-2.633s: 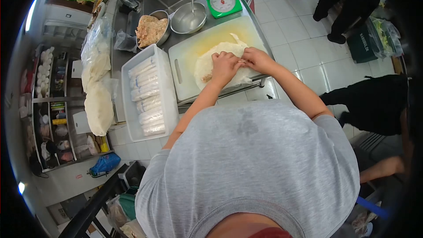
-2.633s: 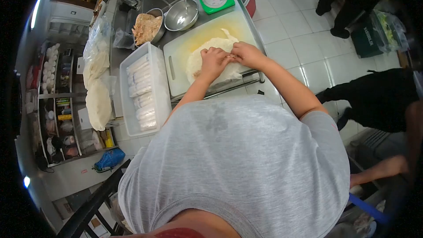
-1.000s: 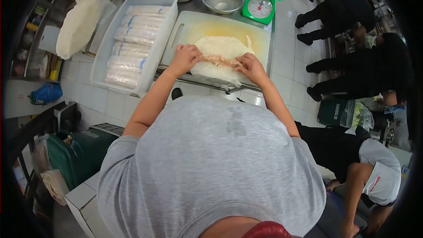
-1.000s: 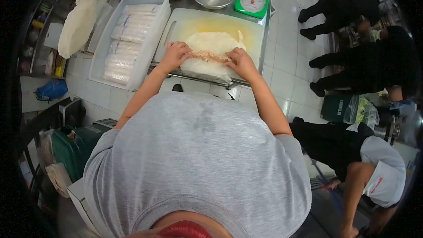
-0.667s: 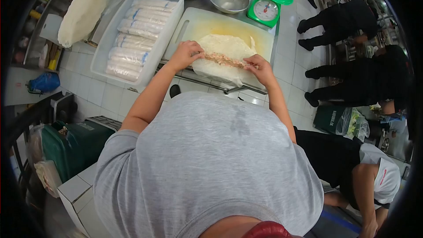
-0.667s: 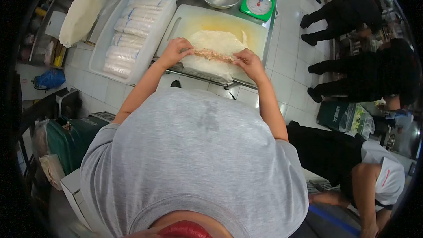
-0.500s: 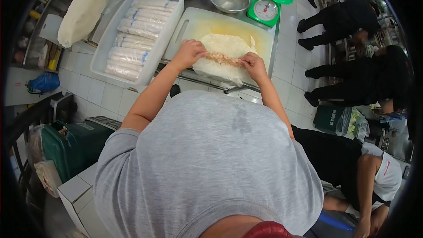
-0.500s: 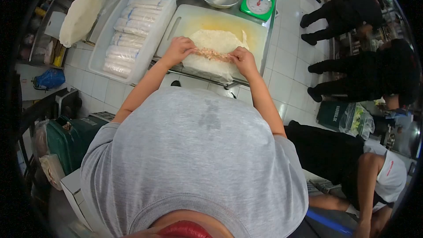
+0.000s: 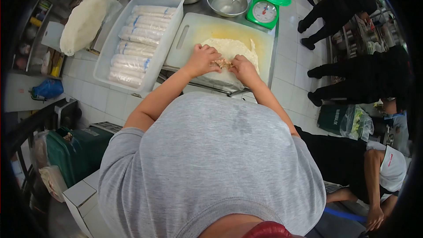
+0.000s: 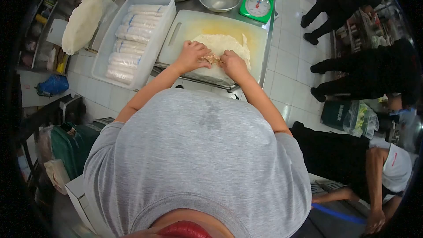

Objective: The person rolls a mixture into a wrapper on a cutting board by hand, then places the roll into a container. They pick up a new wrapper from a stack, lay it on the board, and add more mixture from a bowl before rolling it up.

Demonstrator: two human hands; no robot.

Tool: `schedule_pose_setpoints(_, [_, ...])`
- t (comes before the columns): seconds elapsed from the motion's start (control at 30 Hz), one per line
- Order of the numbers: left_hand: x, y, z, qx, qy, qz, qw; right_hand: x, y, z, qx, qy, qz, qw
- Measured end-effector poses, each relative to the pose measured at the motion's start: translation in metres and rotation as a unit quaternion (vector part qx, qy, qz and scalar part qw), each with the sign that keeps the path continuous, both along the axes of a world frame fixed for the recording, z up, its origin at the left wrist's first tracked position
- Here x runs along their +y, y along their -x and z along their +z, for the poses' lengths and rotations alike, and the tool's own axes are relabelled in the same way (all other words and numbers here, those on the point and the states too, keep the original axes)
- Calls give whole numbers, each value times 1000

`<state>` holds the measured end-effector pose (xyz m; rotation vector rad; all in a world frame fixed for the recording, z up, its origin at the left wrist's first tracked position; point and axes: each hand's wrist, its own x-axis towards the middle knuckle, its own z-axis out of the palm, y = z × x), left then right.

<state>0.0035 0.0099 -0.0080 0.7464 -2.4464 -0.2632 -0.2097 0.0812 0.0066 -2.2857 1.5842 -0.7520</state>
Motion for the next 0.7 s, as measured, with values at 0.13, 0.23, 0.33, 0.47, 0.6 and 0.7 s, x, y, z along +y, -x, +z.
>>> schedule_pose_setpoints(0.13, [4, 16, 1, -21, -28, -29, 999, -3, 1, -10, -18, -51, -12, 998])
schedule_pose_setpoints(0.23, [1, 18, -7, -68, -16, -41, 997, 0, -2, 0, -50, -22, -25, 998])
schedule_pose_setpoints(0.33, [3, 15, -5, -50, -20, -26, 998, -1, -14, 15, -56, 27, -10, 998])
schedule_pose_setpoints(0.47, [5, -2, 9, 0, -50, -4, 999, -7, -14, 2, -47, -9, 6, 999])
schedule_pose_setpoints(0.6, [-1, -8, 3, -56, -61, -5, 997, -14, -7, -7, -33, -41, 33, 998])
schedule_pose_setpoints(0.7, [-2, -5, 5, -66, -45, -4, 997, -12, -3, 7, -29, -44, 52, 997])
